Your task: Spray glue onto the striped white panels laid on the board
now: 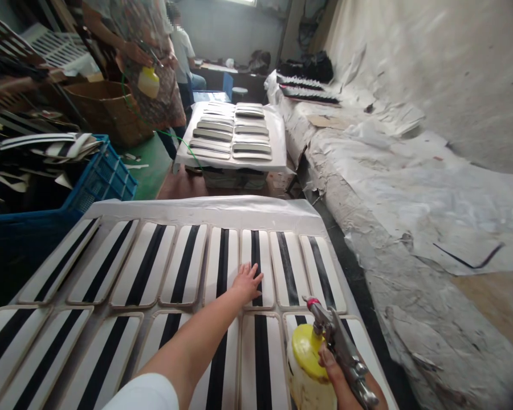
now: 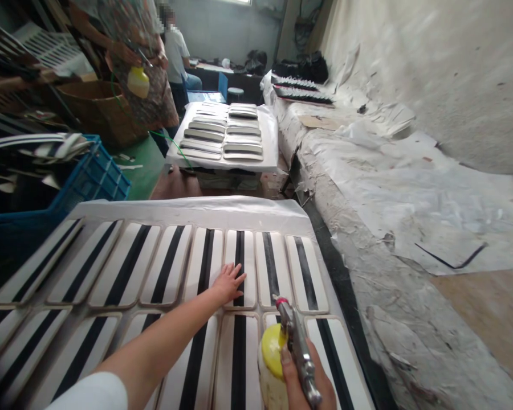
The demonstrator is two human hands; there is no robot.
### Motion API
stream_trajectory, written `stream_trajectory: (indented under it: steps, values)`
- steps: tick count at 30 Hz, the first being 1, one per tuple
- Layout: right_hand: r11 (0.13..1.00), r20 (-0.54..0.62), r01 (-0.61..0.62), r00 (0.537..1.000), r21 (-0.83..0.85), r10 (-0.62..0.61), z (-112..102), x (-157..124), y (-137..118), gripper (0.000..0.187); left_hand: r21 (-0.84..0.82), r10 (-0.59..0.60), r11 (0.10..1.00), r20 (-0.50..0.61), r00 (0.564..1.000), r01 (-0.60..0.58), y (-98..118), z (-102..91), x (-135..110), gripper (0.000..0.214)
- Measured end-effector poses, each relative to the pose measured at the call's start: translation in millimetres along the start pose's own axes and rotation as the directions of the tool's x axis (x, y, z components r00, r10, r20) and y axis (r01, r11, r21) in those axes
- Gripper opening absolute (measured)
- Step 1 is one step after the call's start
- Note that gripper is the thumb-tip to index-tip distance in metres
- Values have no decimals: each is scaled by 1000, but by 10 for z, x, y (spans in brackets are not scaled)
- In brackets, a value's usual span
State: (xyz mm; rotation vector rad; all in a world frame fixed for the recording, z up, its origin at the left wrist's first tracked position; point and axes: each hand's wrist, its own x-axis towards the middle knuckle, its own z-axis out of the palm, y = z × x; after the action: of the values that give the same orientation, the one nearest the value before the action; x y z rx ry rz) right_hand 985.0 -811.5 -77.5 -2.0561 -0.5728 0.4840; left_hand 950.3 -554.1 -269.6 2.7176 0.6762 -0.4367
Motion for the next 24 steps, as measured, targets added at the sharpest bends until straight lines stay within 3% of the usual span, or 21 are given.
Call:
stream_trajectory:
  steps: [7, 17, 24]
  values:
    - [999, 70, 11, 997, 53, -15, 71, 226, 78, 43, 16, -50, 999, 103, 993, 48, -38, -81, 234, 104]
    - [996, 200, 43, 978, 76, -58, 157, 448, -73, 43, -10, -49, 999, 109, 993, 51, -12, -144, 221, 103]
    - [995, 338, 72, 937, 71, -92, 267, 542, 8, 41, -18, -48, 999, 92, 995, 50, -32, -114, 229, 102]
